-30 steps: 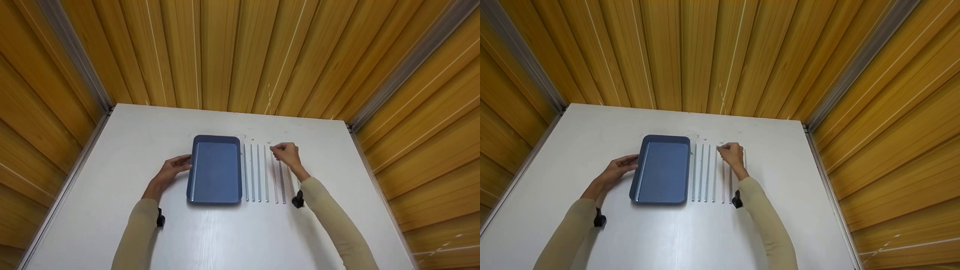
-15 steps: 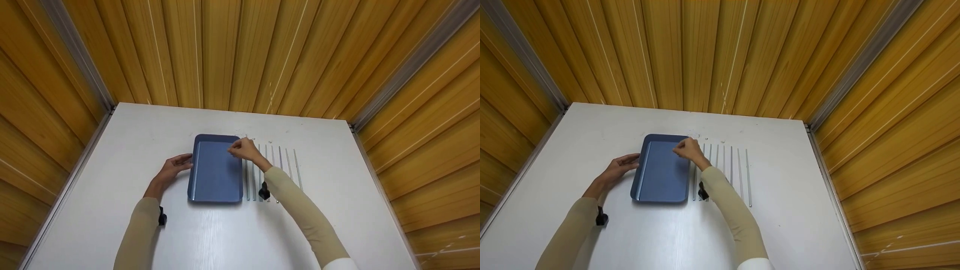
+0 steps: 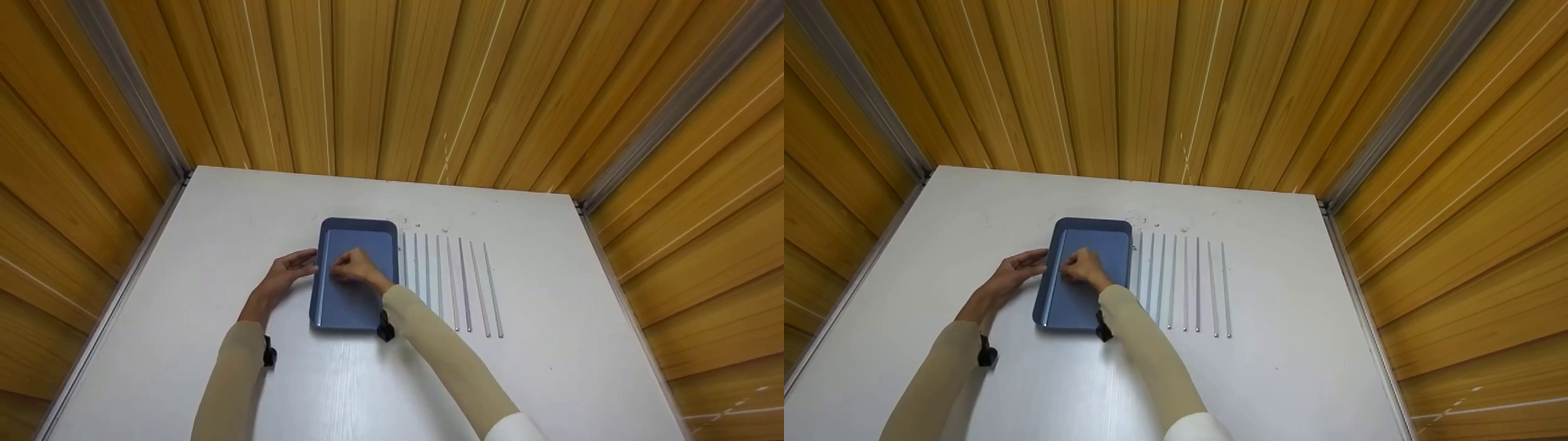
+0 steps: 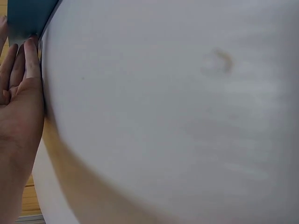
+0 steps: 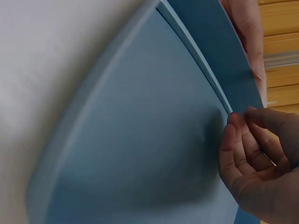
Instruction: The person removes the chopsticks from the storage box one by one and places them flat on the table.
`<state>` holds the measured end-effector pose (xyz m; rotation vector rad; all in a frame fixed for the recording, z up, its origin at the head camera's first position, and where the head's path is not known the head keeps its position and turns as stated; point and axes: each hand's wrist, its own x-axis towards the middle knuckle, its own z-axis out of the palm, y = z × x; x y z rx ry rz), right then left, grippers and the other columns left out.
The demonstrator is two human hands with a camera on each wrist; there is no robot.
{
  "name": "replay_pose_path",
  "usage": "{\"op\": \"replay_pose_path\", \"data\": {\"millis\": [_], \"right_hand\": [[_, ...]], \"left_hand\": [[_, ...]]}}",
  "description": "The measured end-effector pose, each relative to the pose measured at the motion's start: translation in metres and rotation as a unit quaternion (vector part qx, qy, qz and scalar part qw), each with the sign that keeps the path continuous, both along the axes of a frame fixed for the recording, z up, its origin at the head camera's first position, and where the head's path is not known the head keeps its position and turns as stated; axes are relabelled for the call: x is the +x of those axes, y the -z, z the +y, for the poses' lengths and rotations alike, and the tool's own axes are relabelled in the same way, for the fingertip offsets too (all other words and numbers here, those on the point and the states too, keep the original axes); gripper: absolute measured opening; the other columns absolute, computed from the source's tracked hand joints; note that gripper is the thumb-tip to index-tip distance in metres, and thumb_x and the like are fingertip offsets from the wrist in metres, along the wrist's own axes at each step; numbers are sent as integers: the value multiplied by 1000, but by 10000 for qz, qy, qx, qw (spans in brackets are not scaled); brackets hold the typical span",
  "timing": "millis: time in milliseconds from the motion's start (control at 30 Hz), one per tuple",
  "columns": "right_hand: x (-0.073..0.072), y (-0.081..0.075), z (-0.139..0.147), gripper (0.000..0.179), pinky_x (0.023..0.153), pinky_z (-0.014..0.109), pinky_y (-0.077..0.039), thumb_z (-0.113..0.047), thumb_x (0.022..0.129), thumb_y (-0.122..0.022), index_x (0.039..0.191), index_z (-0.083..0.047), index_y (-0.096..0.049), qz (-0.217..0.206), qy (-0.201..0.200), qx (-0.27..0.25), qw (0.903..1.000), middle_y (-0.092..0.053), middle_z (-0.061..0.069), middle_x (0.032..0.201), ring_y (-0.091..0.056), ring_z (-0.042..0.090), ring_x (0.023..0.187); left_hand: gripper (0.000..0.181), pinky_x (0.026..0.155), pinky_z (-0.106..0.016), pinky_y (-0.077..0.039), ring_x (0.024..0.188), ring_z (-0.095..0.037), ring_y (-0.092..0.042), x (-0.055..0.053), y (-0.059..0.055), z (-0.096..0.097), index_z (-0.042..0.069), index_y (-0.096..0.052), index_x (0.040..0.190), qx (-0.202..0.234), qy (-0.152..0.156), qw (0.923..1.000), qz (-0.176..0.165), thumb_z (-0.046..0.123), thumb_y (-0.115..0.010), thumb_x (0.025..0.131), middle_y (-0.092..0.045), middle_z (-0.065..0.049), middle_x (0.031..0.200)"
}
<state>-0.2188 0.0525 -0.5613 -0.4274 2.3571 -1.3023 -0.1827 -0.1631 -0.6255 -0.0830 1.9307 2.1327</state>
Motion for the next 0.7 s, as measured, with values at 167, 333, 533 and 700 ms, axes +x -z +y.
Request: {"op": "replay_pose_path", "data": {"millis": [167,333,533,700], "right_hand": [[8,11,-11,16,60,20,-58,-3,87,-74,96,11,-76,-35,194,22,9998,-77,25,90,-68,12,63],[13,20,-19,15,50,12,-44,-10,84,-80,86,5,-79,530,510,352,9967,-77,21,79,-56,1,51],[17,23,-25,15,52,16,-44,-12,79,-85,77,1,-79,1237,796,862,9854,-77,14,73,-56,6,54],[18,22,-29,15,60,22,-53,-11,77,-86,75,2,-79,1490,891,985,9799,-77,13,75,-65,14,63]], "left_hand": [[61,113,-25,-45,146,-27,-48,1,0,1,5,-52,148,-40,-35,10000,41,14,-76,93,-53,-14,153],[61,120,-38,-40,146,-30,-48,0,-1,3,3,-52,148,-83,-69,9999,71,12,-76,93,-53,-17,153],[62,124,-41,-35,147,-30,-46,0,0,5,4,-51,149,-115,-59,9999,43,14,-76,93,-52,-16,154],[62,113,-27,-46,146,-31,-47,-1,0,3,2,-51,149,35,-109,9999,66,9,-75,93,-52,-18,154]]}}
